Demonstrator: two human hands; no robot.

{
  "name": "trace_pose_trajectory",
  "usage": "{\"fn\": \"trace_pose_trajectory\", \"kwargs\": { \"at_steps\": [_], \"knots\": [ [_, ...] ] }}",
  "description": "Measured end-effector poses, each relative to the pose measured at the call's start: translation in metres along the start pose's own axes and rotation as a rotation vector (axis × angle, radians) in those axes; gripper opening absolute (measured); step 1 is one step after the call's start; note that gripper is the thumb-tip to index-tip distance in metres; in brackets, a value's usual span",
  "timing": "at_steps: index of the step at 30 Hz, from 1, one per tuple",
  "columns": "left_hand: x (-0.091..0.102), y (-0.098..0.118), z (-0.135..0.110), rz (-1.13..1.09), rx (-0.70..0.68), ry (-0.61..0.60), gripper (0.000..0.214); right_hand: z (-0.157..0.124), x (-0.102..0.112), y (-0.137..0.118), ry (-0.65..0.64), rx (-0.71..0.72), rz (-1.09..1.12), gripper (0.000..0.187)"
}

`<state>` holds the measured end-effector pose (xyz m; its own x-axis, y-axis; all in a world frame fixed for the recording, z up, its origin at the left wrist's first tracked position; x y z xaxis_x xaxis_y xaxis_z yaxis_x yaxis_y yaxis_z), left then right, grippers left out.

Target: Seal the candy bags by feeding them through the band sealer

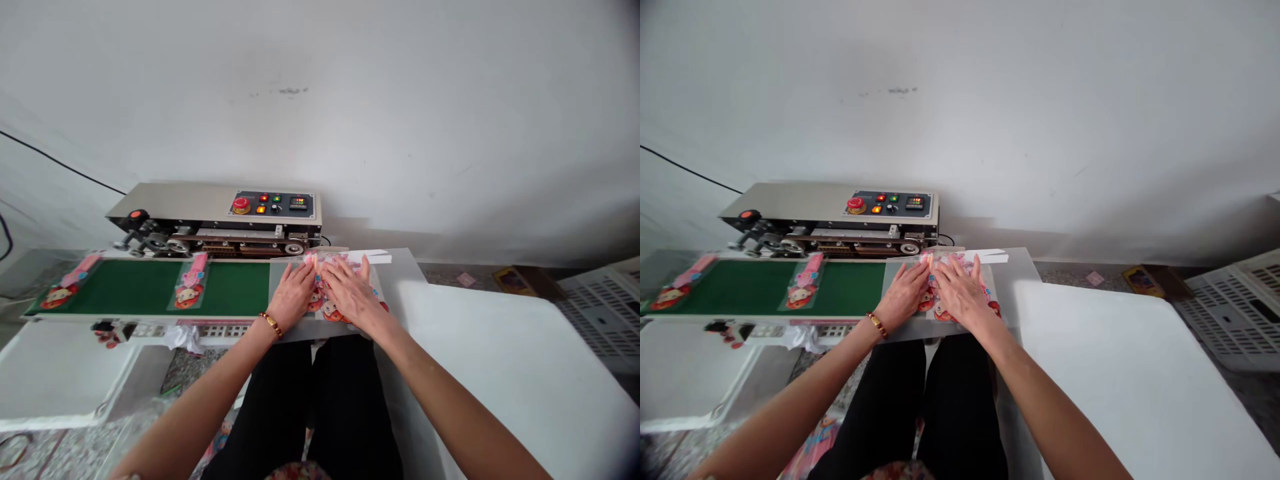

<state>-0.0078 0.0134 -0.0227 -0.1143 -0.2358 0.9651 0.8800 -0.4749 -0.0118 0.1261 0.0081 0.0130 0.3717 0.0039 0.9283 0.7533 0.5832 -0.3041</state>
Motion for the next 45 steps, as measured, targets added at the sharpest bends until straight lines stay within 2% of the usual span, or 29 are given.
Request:
{"fn": "trace_pose_trajectory", "kwargs": {
  "at_steps": [3,6,8,12,15,18,20,22,25,29,33,36,38,40,42,43,45],
  "knots": [
    [-0.003,0.002,-0.006,0.04,-0.04,-0.007,0.048,0.009,0.0,0.003,0.053,-0.057,0.017,0.036],
    [-0.006,0.003,-0.009,0.045,-0.04,-0.009,0.048,0.03,0.003,0.015,0.09,-0.22,0.011,0.031],
    [-0.008,0.003,-0.01,0.036,-0.033,0.002,0.048,0.046,0.004,0.023,0.063,-0.289,-0.023,0.029],
    [-0.011,0.004,-0.011,0.006,-0.042,0.034,0.051,0.069,0.0,0.033,-0.039,-0.3,-0.091,0.03],
    [-0.012,0.004,-0.011,-0.03,-0.039,0.055,0.054,0.075,-0.002,0.036,-0.041,-0.349,-0.068,0.028],
    [-0.009,0.001,-0.012,-0.113,0.042,0.123,0.07,0.071,0.011,0.037,0.034,-0.393,0.049,0.026],
    [-0.007,-0.004,-0.012,-0.206,0.138,0.186,0.085,0.065,0.031,0.033,0.127,-0.345,0.187,0.022],
    [-0.005,-0.012,-0.014,-0.309,0.224,0.231,0.096,0.059,0.054,0.024,0.196,-0.198,0.403,0.015],
    [0.001,-0.023,-0.018,-0.443,0.292,0.271,0.103,0.053,0.082,0.007,0.222,-0.011,0.723,0.012],
    [0.018,-0.034,-0.021,-0.656,0.274,0.257,0.088,0.058,0.096,-0.011,0.239,-0.02,0.935,0.014],
    [0.041,-0.043,-0.017,-0.881,0.314,0.258,0.071,0.067,0.098,-0.027,0.148,-0.022,1.066,0.015],
    [0.049,-0.048,-0.018,-0.927,0.379,0.28,0.071,0.07,0.091,-0.02,0.089,-0.077,1.105,0.013],
    [0.043,-0.049,-0.021,-0.888,0.405,0.235,0.063,0.072,0.074,-0.006,0.026,-0.177,0.963,0.011],
    [0.03,-0.049,-0.027,-0.72,0.464,0.146,0.055,0.072,0.052,0.012,-0.03,-0.327,0.66,0.011],
    [0.019,-0.048,-0.032,-0.451,0.524,0.08,0.051,0.073,0.031,0.028,-0.045,-0.453,0.383,0.015],
    [0.016,-0.045,-0.034,-0.328,0.521,0.072,0.047,0.073,0.021,0.032,-0.043,-0.492,0.304,0.017],
    [0.012,-0.033,-0.03,-0.163,0.421,0.101,0.04,0.074,0.007,0.035,-0.021,-0.532,0.246,0.022]
  ]
}}
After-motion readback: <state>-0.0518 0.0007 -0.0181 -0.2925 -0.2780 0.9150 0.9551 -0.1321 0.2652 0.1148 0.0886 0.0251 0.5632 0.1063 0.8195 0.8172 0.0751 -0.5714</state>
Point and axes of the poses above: each hand's wrist, its own z-axis towards the middle knuckle, its own x-axis out of the back of the hand, y = z × x, the point moved 5 cm from there along z, towards the middle knuckle, and after that the axes turned 15 degrees about z, right-handed, at the moved point
